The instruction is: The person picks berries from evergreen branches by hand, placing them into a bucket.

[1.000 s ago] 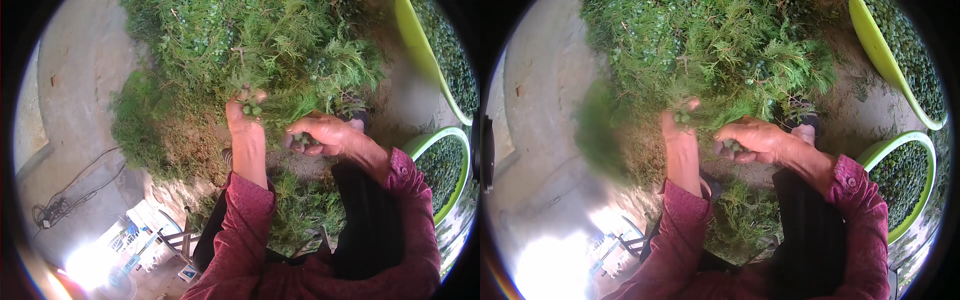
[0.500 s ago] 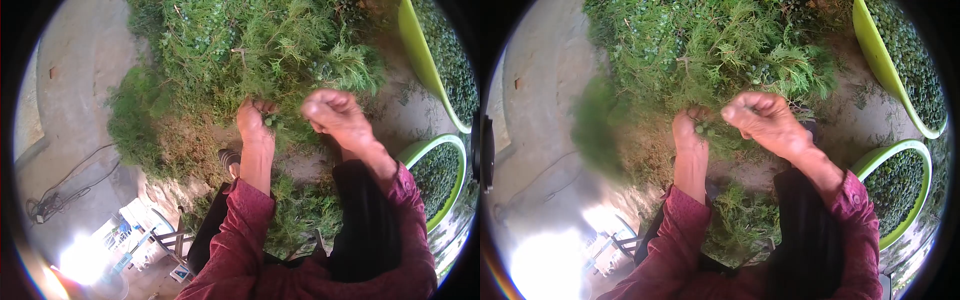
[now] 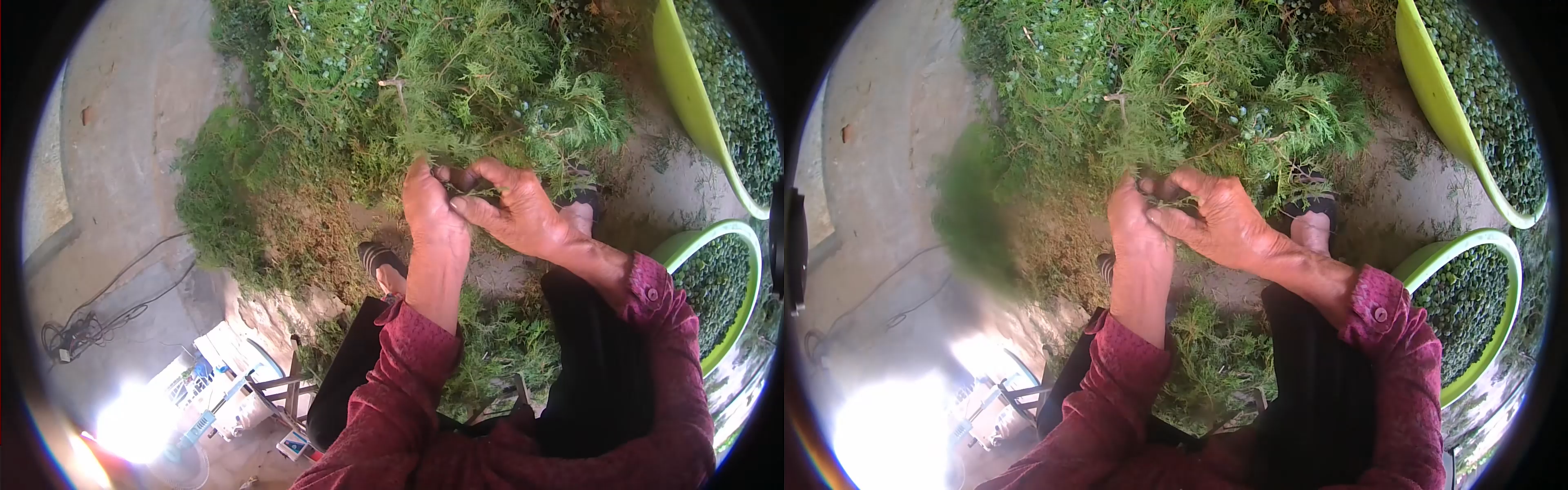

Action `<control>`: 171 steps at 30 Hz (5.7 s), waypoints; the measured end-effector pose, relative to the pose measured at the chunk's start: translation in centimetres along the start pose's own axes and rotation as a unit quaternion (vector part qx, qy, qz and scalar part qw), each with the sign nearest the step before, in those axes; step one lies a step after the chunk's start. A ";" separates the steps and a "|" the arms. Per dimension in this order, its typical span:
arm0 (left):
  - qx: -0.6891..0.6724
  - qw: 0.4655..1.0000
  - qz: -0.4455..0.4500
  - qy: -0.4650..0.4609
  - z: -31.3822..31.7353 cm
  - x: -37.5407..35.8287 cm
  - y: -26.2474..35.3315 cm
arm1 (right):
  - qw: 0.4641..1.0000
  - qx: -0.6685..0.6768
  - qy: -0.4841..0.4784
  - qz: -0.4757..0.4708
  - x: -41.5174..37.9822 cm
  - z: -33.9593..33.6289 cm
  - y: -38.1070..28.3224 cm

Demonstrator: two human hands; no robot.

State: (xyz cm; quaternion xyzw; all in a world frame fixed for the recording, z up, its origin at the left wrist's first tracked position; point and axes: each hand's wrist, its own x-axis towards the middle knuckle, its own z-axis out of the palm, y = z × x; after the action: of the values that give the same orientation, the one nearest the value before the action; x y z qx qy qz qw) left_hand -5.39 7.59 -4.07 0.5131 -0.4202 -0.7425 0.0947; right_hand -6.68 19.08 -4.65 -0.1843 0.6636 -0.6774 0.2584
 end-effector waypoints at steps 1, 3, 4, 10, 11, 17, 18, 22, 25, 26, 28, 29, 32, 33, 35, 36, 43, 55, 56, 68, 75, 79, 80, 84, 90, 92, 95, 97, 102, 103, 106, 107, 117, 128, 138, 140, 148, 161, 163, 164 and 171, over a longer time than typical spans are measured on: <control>-0.037 0.999 -0.026 0.000 -0.2 0.2 0.0 | 1.000 0.000 0.000 0.000 -0.1 0.4 0.2; -0.075 0.996 -0.049 -0.004 -0.5 0.7 0.0 | 0.991 0.115 0.048 -0.055 -0.1 1.3 0.9; -0.066 0.997 -0.045 -0.015 -0.7 0.8 0.0 | 0.991 0.114 0.049 -0.058 0.0 0.8 0.5; -0.009 0.997 -0.071 -0.003 0.4 -0.8 0.7 | 0.984 0.159 -0.032 0.075 -0.5 -0.1 -0.5; 0.004 0.995 -0.100 0.019 0.5 -1.3 0.8 | 0.998 0.060 -0.006 0.022 -0.7 0.0 -0.4; 0.030 0.987 -0.079 0.134 -2.2 0.4 1.6 | 0.996 -0.049 -0.071 -0.001 -2.8 -1.6 -2.7; -0.018 0.994 -0.088 0.055 -4.5 2.6 1.2 | 0.997 -0.042 -0.060 0.009 -2.7 -1.9 -2.1; -0.018 0.997 -0.069 -0.002 -4.6 1.3 1.3 | 0.931 0.203 -0.071 0.294 -1.6 -2.3 0.0; -0.102 0.990 -0.098 -0.026 -4.8 1.8 -0.3 | 0.941 0.185 -0.102 0.264 -1.6 -1.8 0.5; -0.138 0.983 -0.101 -0.064 -4.7 1.3 -0.4 | 0.951 0.161 -0.136 0.228 -1.6 -1.5 0.7; -0.051 0.994 -0.091 0.021 -2.6 -0.5 -0.1 | 0.951 0.193 -0.129 0.205 -1.6 -0.9 1.4; 0.036 0.991 -0.076 0.106 -1.5 -1.1 0.2 | 0.950 0.224 -0.124 0.180 -1.4 -0.6 1.8; 0.082 0.995 -0.028 0.052 -3.0 -0.1 -1.1 | 0.995 0.074 -0.068 0.025 -0.9 0.3 1.2; 0.081 0.995 -0.030 0.044 -3.0 0.0 -1.4 | 0.997 0.051 -0.054 -0.014 -0.9 0.6 1.6; 0.023 0.998 -0.013 0.048 -2.9 -0.1 -1.5 | 0.995 0.015 -0.079 0.057 -0.6 -0.3 0.3; 0.026 0.998 -0.009 0.058 -3.1 0.2 -1.8 | 0.985 -0.014 -0.109 0.131 -0.6 -0.5 -0.1; 0.025 0.998 -0.012 0.054 -2.5 -0.6 -1.2 | 0.985 -0.160 -0.066 0.017 -0.9 0.5 1.4; -0.039 0.998 -0.052 -0.004 -4.5 1.1 1.6 | 0.916 0.031 -0.215 0.336 -1.7 -3.8 2.0; -0.038 0.998 -0.045 -0.014 -5.5 2.2 1.7 | 0.899 0.218 -0.169 0.339 -2.1 -4.4 2.5; 0.562 0.614 0.460 -0.310 -1.7 -4.5 0.7 | 0.817 0.520 -0.013 0.250 -1.0 -3.4 3.5; 0.562 0.639 0.436 -0.295 -0.5 -3.3 -0.2 | 0.795 0.502 0.009 0.339 -0.8 -2.5 3.7; 0.505 0.697 0.370 -0.349 -1.7 -2.2 -0.8 | 0.755 0.526 0.069 0.386 -0.6 -2.7 2.1; 0.442 0.752 0.319 -0.371 -1.8 -2.2 -1.0 | 0.764 0.519 0.073 0.376 -0.7 -2.8 2.0; 0.494 0.676 0.414 -0.358 -1.2 -3.1 -0.2 | 0.781 0.527 0.008 0.335 -1.0 -3.0 3.9; 0.614 0.554 0.412 -0.383 -1.1 -2.4 0.4 | 0.758 0.551 0.051 0.346 -0.7 -2.2 3.1; 0.622 0.542 0.404 -0.395 -0.8 -2.3 0.9 | 0.758 0.529 0.062 0.377 -0.4 -2.4 2.9; 0.610 0.465 0.477 -0.428 -1.3 -1.7 0.7 | 0.764 0.507 0.050 0.396 -0.7 -2.4 3.2; 0.611 0.468 0.480 -0.422 -1.6 -1.4 0.6 | 0.765 0.526 0.020 0.370 -0.7 -2.0 3.3; 0.577 0.462 0.522 -0.427 -1.8 -0.8 0.2 | 0.768 0.526 0.048 0.361 -0.7 -2.1 4.0; 0.553 0.489 0.524 -0.425 -1.7 -0.8 0.1 | 0.768 0.526 0.057 0.362 -0.7 -2.2 3.9; 0.408 0.733 0.329 -0.434 -2.5 -0.7 -0.5 | 0.775 0.522 0.007 0.358 -0.8 -2.7 3.5; 0.404 0.730 0.334 -0.438 -2.6 -0.9 -0.3 | 0.776 0.521 0.010 0.356 -0.7 -2.8 3.8; 0.268 0.896 0.106 -0.338 -3.5 -1.8 0.3 | 0.812 0.500 -0.048 0.298 -1.2 -3.2 3.0; 0.122 0.906 -0.103 -0.392 -5.0 -1.3 3.4 | 0.856 0.437 -0.046 0.273 -1.6 -4.6 3.3; 0.740 0.499 0.388 -0.230 -3.9 4.7 6.6 | 0.902 0.226 -0.243 0.276 -1.4 -4.0 0.6; 0.735 0.449 0.458 -0.220 -0.2 6.1 5.4 | 0.892 0.219 -0.268 0.291 -1.4 -4.0 0.5; 0.773 0.404 0.448 -0.196 3.9 13.1 0.0 | 0.891 0.222 -0.271 0.287 -1.8 -4.2 0.9; 0.700 0.521 0.399 -0.282 -3.6 4.4 7.5 | 0.889 0.305 -0.168 0.296 -6.5 -6.1 -2.0; 0.684 0.556 0.389 -0.268 -6.3 2.6 9.2 | 0.895 0.362 -0.030 0.260 -8.5 -7.6 -4.6; 0.671 0.586 0.371 -0.261 -7.2 1.5 10.2 | 0.897 0.374 0.011 0.234 -9.6 -8.4 -6.6; 0.511 0.793 0.184 -0.277 -10.6 -9.5 15.7 | 0.912 0.182 0.341 0.135 -22.3 -13.7 -15.8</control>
State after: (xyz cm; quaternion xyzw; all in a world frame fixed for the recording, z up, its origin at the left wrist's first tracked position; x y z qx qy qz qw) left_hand 3.32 -2.46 12.41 0.1717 -0.8331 -0.4987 -0.1667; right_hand 1.29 43.13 12.49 0.2000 0.5950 -0.7668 0.1344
